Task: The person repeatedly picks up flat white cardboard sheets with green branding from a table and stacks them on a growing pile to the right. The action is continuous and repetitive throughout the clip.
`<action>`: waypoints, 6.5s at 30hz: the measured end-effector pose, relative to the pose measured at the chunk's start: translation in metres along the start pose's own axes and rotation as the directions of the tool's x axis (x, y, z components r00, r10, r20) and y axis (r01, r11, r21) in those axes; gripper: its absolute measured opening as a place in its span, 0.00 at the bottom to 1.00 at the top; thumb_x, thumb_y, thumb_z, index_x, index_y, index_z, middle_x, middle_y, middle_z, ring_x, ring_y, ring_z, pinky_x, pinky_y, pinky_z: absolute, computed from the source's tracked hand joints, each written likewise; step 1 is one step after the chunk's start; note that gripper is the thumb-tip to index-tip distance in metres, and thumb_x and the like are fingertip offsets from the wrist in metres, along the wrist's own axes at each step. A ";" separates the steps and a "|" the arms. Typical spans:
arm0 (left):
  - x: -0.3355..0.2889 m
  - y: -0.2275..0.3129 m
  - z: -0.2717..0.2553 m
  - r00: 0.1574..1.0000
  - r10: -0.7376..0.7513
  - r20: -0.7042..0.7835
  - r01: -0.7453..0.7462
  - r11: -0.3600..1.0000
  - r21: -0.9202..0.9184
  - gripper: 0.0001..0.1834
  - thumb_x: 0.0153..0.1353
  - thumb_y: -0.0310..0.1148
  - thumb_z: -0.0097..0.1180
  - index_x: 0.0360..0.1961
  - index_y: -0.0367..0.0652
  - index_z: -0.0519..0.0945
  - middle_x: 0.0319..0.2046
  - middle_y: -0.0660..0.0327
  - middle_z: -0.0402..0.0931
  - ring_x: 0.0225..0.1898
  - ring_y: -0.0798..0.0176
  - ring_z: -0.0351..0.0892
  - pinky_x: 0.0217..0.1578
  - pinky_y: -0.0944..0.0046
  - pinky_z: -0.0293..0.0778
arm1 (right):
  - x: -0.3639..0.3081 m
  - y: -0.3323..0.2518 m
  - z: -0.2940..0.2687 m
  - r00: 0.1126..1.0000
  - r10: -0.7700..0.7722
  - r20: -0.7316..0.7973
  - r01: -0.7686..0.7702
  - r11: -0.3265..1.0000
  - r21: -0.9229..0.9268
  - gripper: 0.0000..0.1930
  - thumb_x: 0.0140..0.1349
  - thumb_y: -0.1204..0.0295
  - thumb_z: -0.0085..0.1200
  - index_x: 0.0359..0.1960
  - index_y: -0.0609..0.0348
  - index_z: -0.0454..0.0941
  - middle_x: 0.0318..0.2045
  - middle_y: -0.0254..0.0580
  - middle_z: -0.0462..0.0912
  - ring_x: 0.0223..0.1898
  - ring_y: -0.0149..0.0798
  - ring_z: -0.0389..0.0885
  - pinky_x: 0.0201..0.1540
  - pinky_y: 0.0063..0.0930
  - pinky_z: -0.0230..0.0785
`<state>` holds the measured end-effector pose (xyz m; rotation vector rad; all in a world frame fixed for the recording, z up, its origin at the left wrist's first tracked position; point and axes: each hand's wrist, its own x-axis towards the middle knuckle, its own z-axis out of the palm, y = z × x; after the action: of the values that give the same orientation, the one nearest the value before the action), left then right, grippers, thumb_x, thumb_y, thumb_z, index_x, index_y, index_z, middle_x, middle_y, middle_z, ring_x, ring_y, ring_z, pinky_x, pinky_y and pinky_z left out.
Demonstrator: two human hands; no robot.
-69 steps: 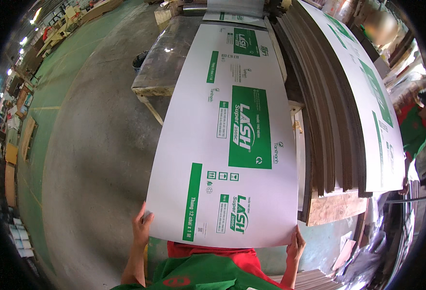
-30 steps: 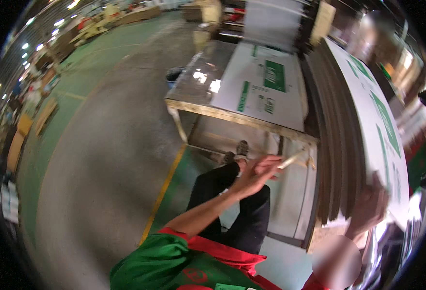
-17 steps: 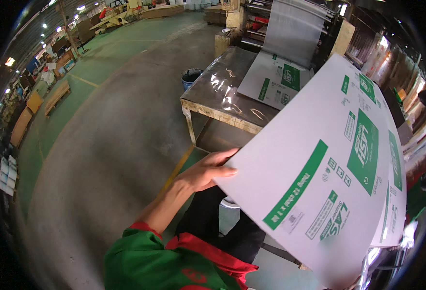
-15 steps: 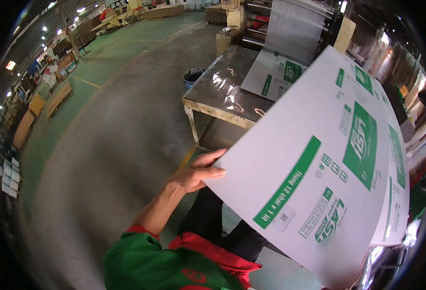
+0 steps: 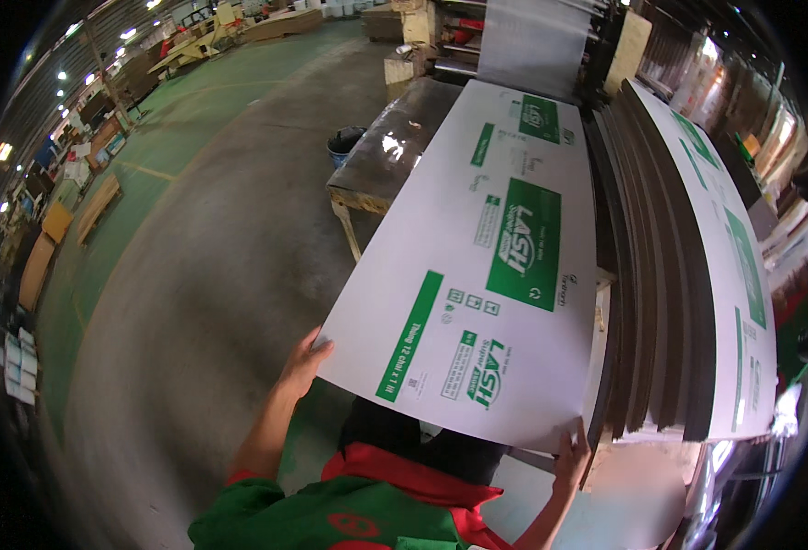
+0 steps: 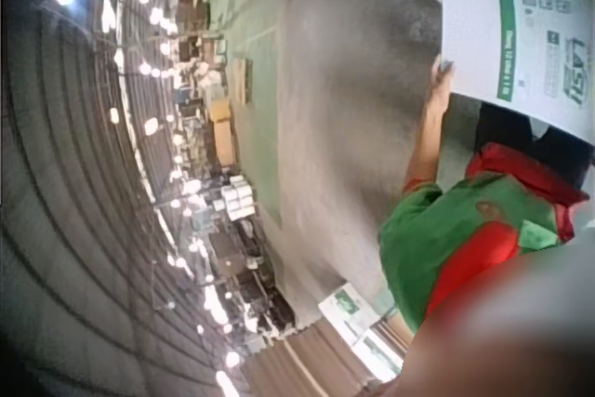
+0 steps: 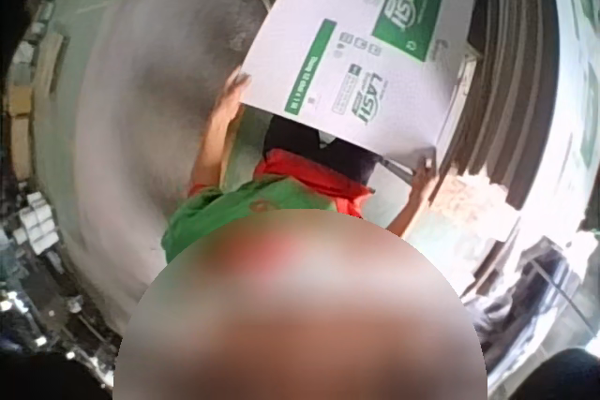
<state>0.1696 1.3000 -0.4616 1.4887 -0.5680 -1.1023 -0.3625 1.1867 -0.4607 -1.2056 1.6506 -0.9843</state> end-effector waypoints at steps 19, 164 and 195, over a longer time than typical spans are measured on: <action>-0.062 -0.009 -0.029 0.963 -0.021 -0.269 0.099 0.956 0.277 0.24 0.66 0.43 0.58 0.52 0.30 0.77 0.43 0.54 0.81 0.45 0.63 0.79 0.45 0.63 0.74 | -0.086 -0.039 -0.031 0.948 0.317 0.013 -0.312 0.941 -0.130 0.22 0.71 0.69 0.48 0.66 0.57 0.71 0.20 0.23 0.63 0.20 0.21 0.56 0.20 0.21 0.52; 0.027 0.177 0.343 0.730 0.110 0.675 0.015 0.984 -0.176 0.19 0.58 0.35 0.63 0.42 0.28 0.82 0.35 0.52 0.84 0.36 0.61 0.85 0.38 0.62 0.81 | -0.024 -0.157 -0.224 0.182 -0.285 -0.941 0.253 0.939 -0.235 0.26 0.72 0.54 0.47 0.63 0.59 0.73 0.62 0.56 0.72 0.56 0.44 0.77 0.55 0.38 0.72; -0.068 0.021 -0.030 0.997 -0.074 -0.004 0.074 0.994 0.074 0.23 0.60 0.35 0.64 0.52 0.30 0.79 0.39 0.57 0.83 0.41 0.63 0.82 0.43 0.63 0.77 | -0.041 0.004 -0.004 0.991 0.135 0.003 -0.135 0.990 0.045 0.26 0.68 0.70 0.53 0.66 0.66 0.68 0.33 0.29 0.76 0.34 0.24 0.70 0.38 0.21 0.66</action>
<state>0.1703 1.3663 -0.4227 1.5857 -0.5612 -1.1480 -0.3600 1.2273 -0.4562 -1.0491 1.6780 -0.9320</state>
